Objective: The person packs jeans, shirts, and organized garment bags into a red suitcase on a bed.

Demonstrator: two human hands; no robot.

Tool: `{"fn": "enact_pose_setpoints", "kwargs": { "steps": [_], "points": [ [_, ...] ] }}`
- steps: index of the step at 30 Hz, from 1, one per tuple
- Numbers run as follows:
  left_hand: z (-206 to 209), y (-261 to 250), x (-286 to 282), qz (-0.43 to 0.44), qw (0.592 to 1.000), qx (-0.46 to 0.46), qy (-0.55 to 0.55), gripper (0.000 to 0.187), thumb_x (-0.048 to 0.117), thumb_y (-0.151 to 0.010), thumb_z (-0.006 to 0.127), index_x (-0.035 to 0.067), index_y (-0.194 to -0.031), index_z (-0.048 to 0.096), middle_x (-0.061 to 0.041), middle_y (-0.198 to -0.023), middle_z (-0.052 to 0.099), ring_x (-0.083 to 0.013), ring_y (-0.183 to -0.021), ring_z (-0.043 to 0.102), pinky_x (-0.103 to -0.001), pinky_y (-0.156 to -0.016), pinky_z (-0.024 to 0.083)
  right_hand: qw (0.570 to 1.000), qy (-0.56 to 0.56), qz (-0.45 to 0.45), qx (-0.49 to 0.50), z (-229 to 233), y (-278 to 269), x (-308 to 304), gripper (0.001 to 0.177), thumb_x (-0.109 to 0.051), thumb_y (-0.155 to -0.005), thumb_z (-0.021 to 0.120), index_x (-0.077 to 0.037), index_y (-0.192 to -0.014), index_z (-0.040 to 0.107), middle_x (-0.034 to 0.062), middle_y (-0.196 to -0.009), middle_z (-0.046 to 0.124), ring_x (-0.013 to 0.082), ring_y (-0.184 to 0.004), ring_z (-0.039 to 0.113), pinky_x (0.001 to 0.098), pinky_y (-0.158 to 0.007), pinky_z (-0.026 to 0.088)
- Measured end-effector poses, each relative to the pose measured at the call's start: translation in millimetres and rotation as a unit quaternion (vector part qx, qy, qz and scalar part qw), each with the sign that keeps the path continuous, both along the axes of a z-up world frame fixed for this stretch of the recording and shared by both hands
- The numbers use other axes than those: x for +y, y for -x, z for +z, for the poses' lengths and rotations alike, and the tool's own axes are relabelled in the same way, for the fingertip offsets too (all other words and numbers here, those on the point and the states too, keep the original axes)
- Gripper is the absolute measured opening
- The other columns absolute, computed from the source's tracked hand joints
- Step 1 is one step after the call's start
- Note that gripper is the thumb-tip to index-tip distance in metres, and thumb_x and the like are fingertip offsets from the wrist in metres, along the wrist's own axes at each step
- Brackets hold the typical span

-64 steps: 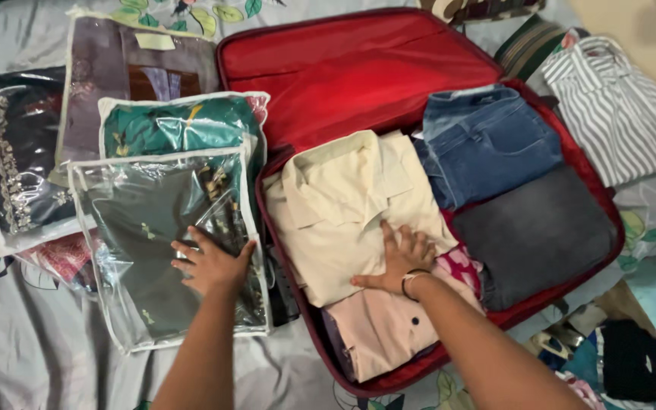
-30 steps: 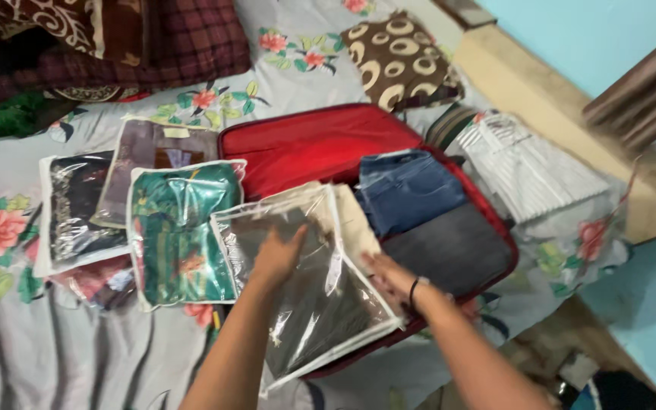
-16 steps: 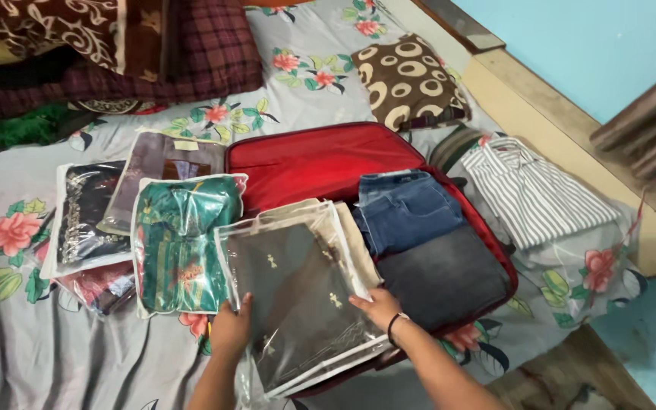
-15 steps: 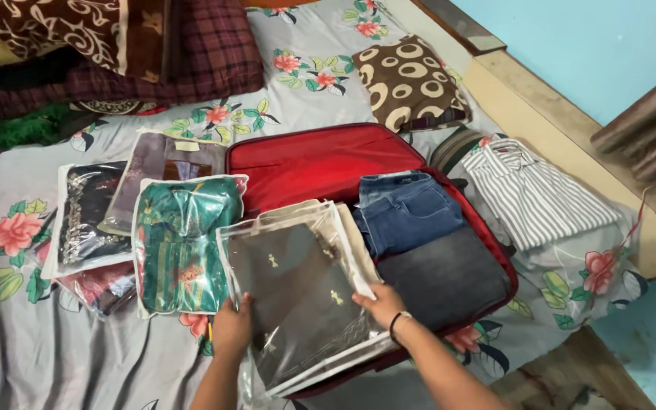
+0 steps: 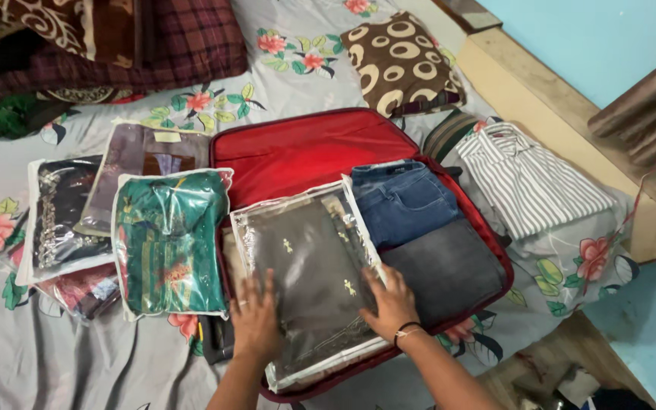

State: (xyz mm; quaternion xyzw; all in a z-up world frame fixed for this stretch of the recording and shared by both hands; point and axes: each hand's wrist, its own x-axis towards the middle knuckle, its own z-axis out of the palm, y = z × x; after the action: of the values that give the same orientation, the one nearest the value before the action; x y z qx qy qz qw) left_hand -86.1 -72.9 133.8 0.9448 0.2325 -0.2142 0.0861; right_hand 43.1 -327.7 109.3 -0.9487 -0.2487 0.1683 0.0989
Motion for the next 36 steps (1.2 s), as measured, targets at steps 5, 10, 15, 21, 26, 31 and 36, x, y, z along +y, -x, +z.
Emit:
{"fn": "enact_pose_setpoints", "kwargs": {
  "steps": [5,10,15,21,26,31,36],
  "points": [
    [8.3,3.4,-6.7,-0.081,0.993,0.079,-0.042,0.126,0.033,-0.079,0.081,0.017,-0.162,-0.013,-0.016,-0.172,-0.008,-0.0371,-0.158,-0.006,-0.069,-0.121,0.007,0.981,0.097,0.095,0.142,5.2,-3.7,20.9,0.093,-0.065,-0.088,0.065,-0.047,-0.162,0.011,0.012,-0.172,-0.007,0.0321,-0.159,-0.008,0.059,-0.125,0.006],
    [9.8,4.2,-5.9,-0.068,0.991,0.109,-0.033,0.127,0.027,-0.077,0.081,0.018,-0.164,-0.012,-0.013,-0.173,-0.01,-0.0338,-0.159,-0.005,-0.068,-0.121,0.007,0.975,0.12,0.112,0.149,-10.7,-3.5,19.7,0.094,-0.069,-0.09,0.058,-0.046,-0.163,0.003,0.011,-0.173,-0.017,0.0317,-0.159,-0.014,0.0596,-0.124,0.003],
    [-3.0,-6.2,9.7,0.019,0.995,-0.1,-0.015,0.066,0.02,-0.083,0.07,0.026,-0.144,0.046,-0.001,-0.156,0.041,-0.0225,-0.15,0.035,-0.062,-0.125,0.02,0.971,0.118,0.126,0.164,-29.4,-5.7,20.5,0.098,-0.071,-0.09,0.058,-0.043,-0.163,0.0,0.0141,-0.172,-0.016,0.035,-0.158,-0.016,0.0621,-0.122,0.001],
    [-19.8,-25.5,37.5,0.08,0.988,-0.128,0.016,0.034,0.043,-0.102,0.059,0.02,-0.127,0.062,-0.005,-0.129,0.063,-0.0251,-0.128,0.059,-0.05,-0.128,0.03,0.989,0.064,0.058,0.118,-23.6,-40.2,33.8,0.085,-0.066,-0.073,0.076,-0.044,-0.149,0.044,0.0083,-0.168,0.022,0.0326,-0.159,0.012,0.062,-0.124,0.012],
    [-8.7,-46.5,47.8,0.054,0.976,-0.208,-0.015,0.09,0.048,-0.076,0.077,0.021,-0.152,0.038,-0.01,-0.157,0.031,-0.0321,-0.148,0.028,-0.06,-0.121,0.018,0.998,-0.049,0.029,0.039,-5.1,-56.6,76.3,0.107,-0.062,-0.063,0.088,-0.041,-0.154,0.035,0.0156,-0.167,0.011,0.0455,-0.154,0.004,0.0684,-0.117,0.014],
    [16.8,-76.5,65.2,0.004,0.999,-0.03,-0.036,0.137,0.068,-0.064,0.086,0.022,-0.164,0.005,-0.016,-0.171,-0.003,-0.036,-0.158,-0.003,-0.062,-0.122,0.005,0.995,0.015,0.08,0.053,11.2,-62.3,124.5,0.141,-0.068,-0.048,0.093,-0.041,-0.161,0.014,0.0238,-0.168,-0.008,0.0528,-0.152,-0.013,0.072,-0.117,0.006],
    [18.3,-95.3,86.0,0.008,0.997,0.07,0.009,0.152,0.073,-0.054,0.09,0.023,-0.165,-0.001,-0.012,-0.171,-0.006,-0.032,-0.156,-0.001,-0.066,-0.117,0.004,0.985,0.056,0.055,0.155,-2.4,-63.3,147.3,0.153,-0.074,-0.041,0.092,-0.04,-0.164,0.008,0.0219,-0.17,-0.017,0.0526,-0.152,-0.021,0.074,-0.118,-0.002]
  ]
}}
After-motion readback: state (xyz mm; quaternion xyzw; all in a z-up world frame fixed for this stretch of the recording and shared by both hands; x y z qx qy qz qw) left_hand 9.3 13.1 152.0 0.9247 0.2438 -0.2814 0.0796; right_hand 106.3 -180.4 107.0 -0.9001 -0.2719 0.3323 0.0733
